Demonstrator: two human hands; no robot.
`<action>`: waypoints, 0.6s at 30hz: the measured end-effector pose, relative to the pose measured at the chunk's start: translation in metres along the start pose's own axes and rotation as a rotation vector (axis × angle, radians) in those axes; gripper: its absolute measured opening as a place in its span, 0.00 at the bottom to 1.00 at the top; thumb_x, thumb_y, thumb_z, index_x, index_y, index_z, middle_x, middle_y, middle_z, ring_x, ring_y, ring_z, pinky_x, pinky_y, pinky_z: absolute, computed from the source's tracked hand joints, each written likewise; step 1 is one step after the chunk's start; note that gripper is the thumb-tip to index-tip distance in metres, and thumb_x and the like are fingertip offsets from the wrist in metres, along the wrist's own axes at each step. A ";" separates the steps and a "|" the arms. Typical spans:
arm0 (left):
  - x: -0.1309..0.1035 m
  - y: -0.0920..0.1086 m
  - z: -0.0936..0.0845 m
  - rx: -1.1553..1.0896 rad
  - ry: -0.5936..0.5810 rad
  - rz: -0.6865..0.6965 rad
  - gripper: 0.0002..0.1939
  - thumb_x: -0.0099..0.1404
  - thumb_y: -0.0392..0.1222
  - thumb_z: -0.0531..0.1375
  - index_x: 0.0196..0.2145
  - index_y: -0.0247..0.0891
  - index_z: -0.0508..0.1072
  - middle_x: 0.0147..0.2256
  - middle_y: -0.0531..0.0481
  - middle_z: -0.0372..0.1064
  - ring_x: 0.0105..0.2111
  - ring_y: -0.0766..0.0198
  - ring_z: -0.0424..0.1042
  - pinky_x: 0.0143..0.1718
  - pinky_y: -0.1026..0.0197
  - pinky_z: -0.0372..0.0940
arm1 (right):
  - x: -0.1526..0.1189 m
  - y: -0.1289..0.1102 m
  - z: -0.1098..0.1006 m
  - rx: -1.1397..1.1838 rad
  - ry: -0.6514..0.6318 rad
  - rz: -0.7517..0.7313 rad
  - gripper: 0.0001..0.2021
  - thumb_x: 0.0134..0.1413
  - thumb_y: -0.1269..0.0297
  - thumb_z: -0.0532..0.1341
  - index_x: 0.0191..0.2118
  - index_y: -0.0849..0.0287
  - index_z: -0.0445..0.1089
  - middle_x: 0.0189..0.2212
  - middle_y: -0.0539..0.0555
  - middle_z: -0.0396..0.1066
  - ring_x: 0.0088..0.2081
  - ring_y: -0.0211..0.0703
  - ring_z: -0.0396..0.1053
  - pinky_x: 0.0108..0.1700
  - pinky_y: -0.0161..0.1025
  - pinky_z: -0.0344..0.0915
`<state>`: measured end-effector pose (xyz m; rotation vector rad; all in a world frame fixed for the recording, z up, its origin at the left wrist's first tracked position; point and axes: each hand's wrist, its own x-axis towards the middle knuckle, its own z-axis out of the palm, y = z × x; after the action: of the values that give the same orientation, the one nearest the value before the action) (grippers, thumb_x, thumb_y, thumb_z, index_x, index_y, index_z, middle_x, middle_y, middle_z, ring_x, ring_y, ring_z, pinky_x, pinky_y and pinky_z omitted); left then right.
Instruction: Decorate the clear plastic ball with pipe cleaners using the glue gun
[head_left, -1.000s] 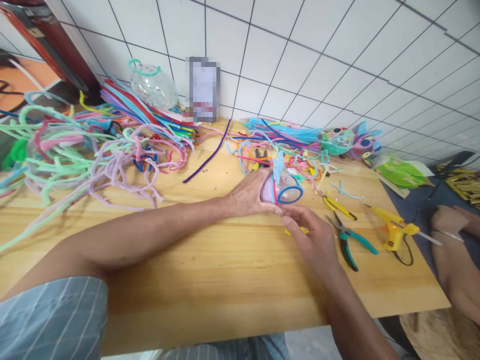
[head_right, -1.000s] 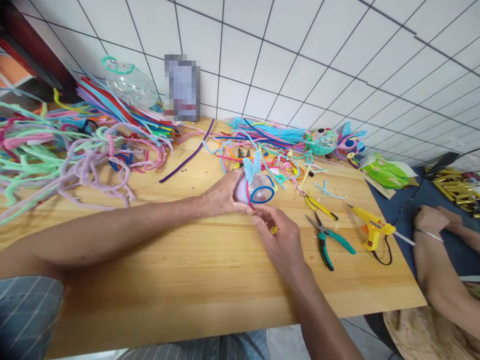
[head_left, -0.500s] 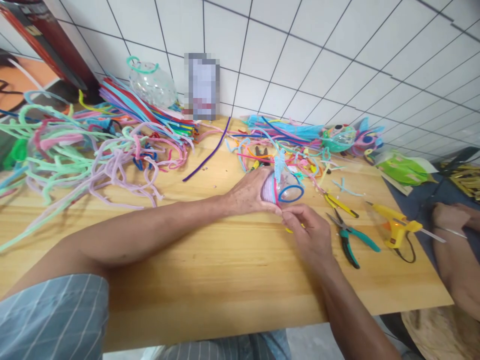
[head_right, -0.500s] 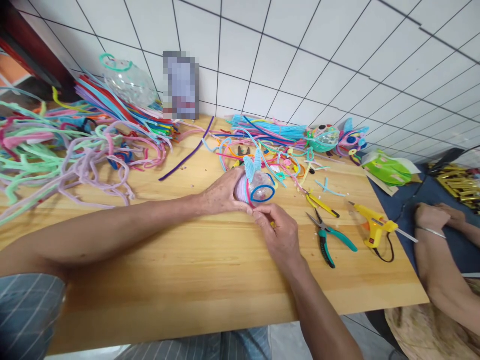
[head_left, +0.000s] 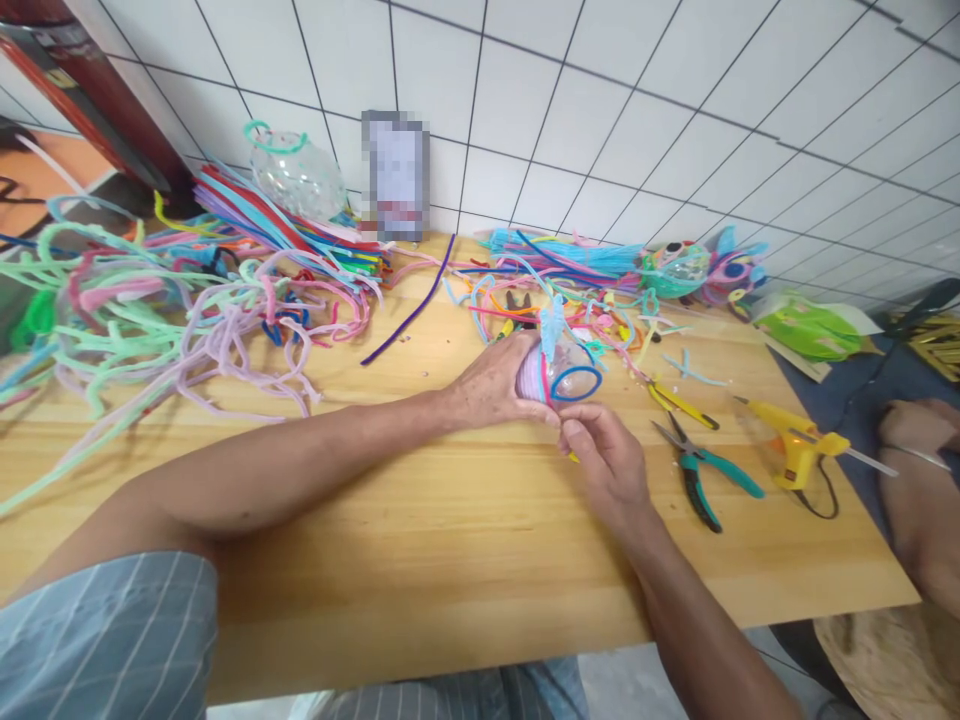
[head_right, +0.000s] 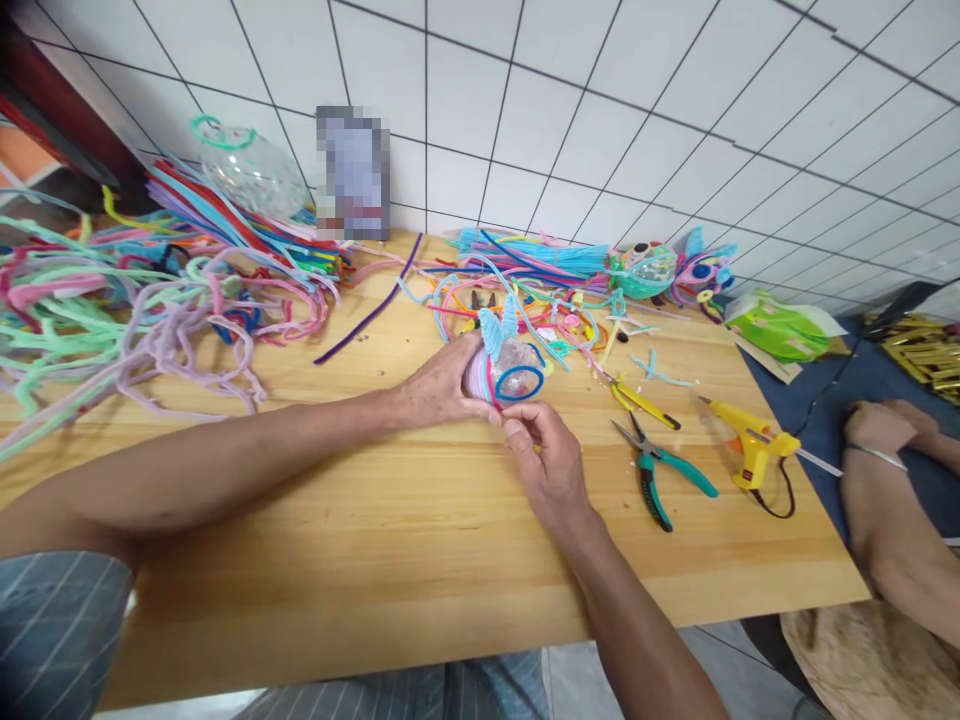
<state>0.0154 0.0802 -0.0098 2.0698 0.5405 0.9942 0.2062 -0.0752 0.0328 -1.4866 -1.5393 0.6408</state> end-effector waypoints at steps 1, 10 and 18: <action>0.000 0.000 0.000 0.005 -0.001 0.001 0.63 0.52 0.83 0.75 0.71 0.39 0.67 0.68 0.28 0.73 0.68 0.29 0.74 0.70 0.28 0.69 | 0.001 -0.001 0.000 -0.025 -0.006 -0.023 0.08 0.73 0.55 0.63 0.45 0.52 0.76 0.29 0.47 0.75 0.29 0.42 0.72 0.38 0.40 0.72; 0.000 0.005 -0.001 0.041 -0.034 -0.033 0.64 0.50 0.84 0.75 0.71 0.40 0.67 0.68 0.28 0.72 0.68 0.29 0.73 0.71 0.28 0.69 | 0.001 0.000 0.000 -0.320 -0.004 -0.170 0.04 0.68 0.63 0.60 0.40 0.50 0.72 0.34 0.52 0.80 0.33 0.45 0.76 0.39 0.40 0.74; 0.000 0.004 -0.003 0.036 -0.023 -0.038 0.69 0.47 0.87 0.74 0.73 0.40 0.66 0.67 0.28 0.73 0.69 0.27 0.72 0.71 0.27 0.67 | -0.006 -0.002 0.002 -0.277 0.062 -0.154 0.06 0.73 0.59 0.60 0.45 0.50 0.74 0.35 0.52 0.81 0.34 0.46 0.78 0.39 0.41 0.76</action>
<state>0.0134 0.0789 -0.0058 2.0926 0.5880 0.9438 0.2027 -0.0808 0.0318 -1.5540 -1.7264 0.2971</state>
